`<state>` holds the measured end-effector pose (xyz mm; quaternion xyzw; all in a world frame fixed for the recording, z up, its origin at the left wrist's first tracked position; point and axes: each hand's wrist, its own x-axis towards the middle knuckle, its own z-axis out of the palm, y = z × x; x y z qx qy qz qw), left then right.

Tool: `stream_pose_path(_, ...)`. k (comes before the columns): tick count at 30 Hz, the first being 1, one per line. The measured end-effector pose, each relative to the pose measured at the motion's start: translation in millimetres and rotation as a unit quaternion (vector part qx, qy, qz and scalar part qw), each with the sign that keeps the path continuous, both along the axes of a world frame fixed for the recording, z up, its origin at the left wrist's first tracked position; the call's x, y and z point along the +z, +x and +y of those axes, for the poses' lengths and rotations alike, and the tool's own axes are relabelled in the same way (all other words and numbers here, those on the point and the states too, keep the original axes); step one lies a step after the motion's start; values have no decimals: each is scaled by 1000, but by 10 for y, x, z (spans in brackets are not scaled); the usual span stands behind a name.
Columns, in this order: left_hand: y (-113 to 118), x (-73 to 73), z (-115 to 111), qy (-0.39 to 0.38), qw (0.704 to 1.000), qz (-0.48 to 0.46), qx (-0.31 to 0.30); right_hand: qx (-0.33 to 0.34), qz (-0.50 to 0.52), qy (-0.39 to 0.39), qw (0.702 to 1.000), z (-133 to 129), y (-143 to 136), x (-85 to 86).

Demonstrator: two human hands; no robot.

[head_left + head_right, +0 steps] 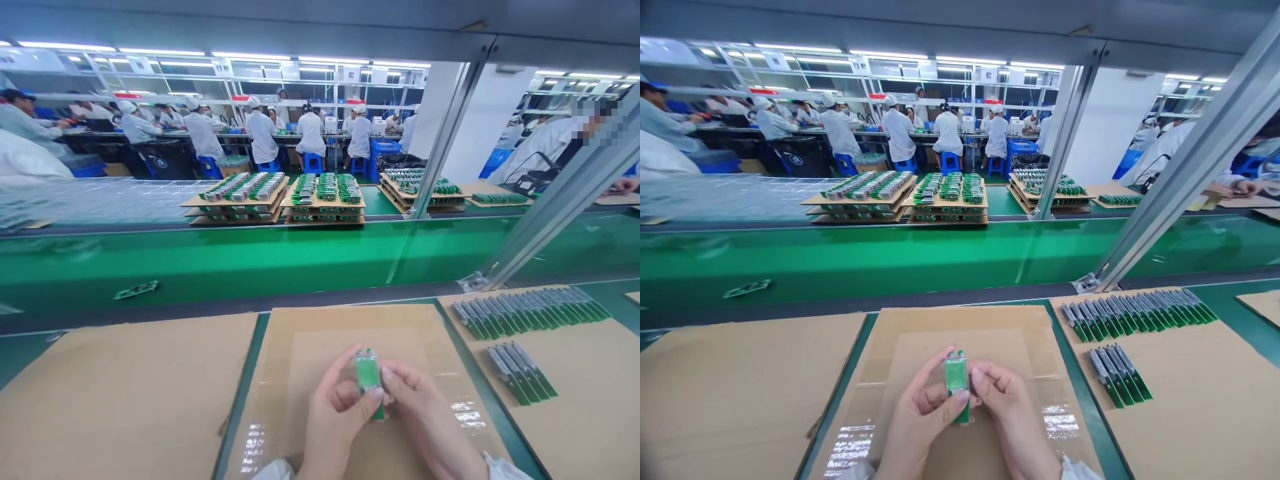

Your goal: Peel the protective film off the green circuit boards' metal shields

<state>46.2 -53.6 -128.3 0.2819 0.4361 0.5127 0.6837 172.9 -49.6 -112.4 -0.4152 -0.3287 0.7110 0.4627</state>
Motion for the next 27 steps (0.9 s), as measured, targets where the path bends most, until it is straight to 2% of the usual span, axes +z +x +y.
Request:
stream_pose_path(3, 17, -64, -2, 9, 1000, 16, 20, 39, 38, -5, 998, 27, 4, 54)
stream_pose_path(7, 21, -57, -14, 0, 999, 17, 27, 51, 63, -19, 997, 25, -10, 96)
stream_pose_path(13, 26, 34, -5, -16, 1000, 16, 18, 47, 0, -15, 999, 14, -14, 100)
stream_pose_path(18, 25, 175, -14, -31, 999, 14, 23, 39, 26, -29, 998, 20, -7, 77)
stream_pose_path(22, 2, 227, -21, -36, 999, 15, -4, 50, 36, -13, 998, 21, -7, 68)
stream_pose_path(25, -14, 244, -40, -25, 999, 25, -17, 24, -7, 0, 1000, 12, -20, 5)
stream_pose_path(27, -16, 265, -49, -18, 999, 37, -5, -35, -73, 23, 996, 13, -33, -60)
